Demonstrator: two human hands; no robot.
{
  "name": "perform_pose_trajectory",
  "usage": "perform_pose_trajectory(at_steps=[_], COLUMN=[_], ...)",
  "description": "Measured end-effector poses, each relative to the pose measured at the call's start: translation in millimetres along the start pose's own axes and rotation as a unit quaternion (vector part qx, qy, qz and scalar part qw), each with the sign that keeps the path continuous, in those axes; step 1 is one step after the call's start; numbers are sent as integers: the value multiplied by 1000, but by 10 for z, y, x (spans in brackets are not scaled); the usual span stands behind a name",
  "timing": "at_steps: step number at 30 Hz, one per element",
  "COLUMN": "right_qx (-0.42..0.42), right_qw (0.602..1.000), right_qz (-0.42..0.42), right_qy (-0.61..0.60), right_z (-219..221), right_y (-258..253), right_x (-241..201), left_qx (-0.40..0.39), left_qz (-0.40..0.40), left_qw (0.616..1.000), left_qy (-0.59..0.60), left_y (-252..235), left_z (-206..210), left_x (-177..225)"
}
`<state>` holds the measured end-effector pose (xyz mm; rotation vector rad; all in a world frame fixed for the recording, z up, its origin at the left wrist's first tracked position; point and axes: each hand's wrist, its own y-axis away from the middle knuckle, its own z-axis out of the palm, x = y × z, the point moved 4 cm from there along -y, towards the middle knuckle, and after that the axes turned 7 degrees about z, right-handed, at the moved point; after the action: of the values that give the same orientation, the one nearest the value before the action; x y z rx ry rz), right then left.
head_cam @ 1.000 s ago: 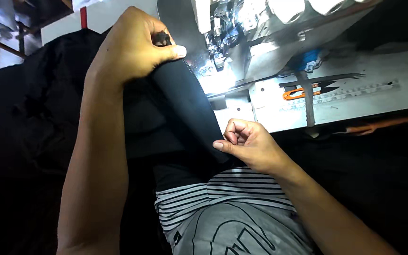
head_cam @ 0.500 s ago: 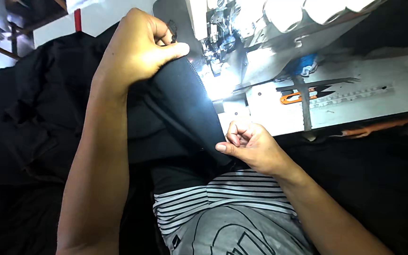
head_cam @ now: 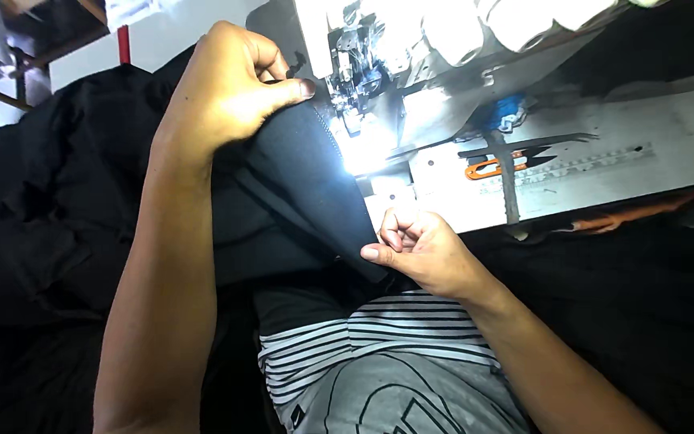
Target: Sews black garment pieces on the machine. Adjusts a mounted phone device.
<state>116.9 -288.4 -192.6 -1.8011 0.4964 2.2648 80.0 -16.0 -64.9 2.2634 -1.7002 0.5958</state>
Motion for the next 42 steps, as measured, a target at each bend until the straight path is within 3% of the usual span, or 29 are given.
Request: perform_pose_trajectory(at_steps=[19,25,30,34,38,42], right_qx=[2,118,122,154,148,143], right_qw=[1000,991,989,982,983,984], right_qz=[-4,-68,-83,-106,-102,-108], right_qy=[4,11,19,16,32,25], right_z=[3,84,146,52,-28,-24], right_y=[-35,-123,-237,-310,-362,-355], right_x=[-13,-148,-209,-307,-367,-370], left_qx=[7,34,38,96,152,178], left_qz=[0,-35,-62,-74,17,-16], left_qw=[1000,997,994,987,982,976], left_qy=[10,-57,-78,-102,-115,-128], left_y=[-50,-315,-401,-482,-390,-384], left_z=[8,-20,-80,-64,4,55], left_x=[-6,93,86,12,48,100])
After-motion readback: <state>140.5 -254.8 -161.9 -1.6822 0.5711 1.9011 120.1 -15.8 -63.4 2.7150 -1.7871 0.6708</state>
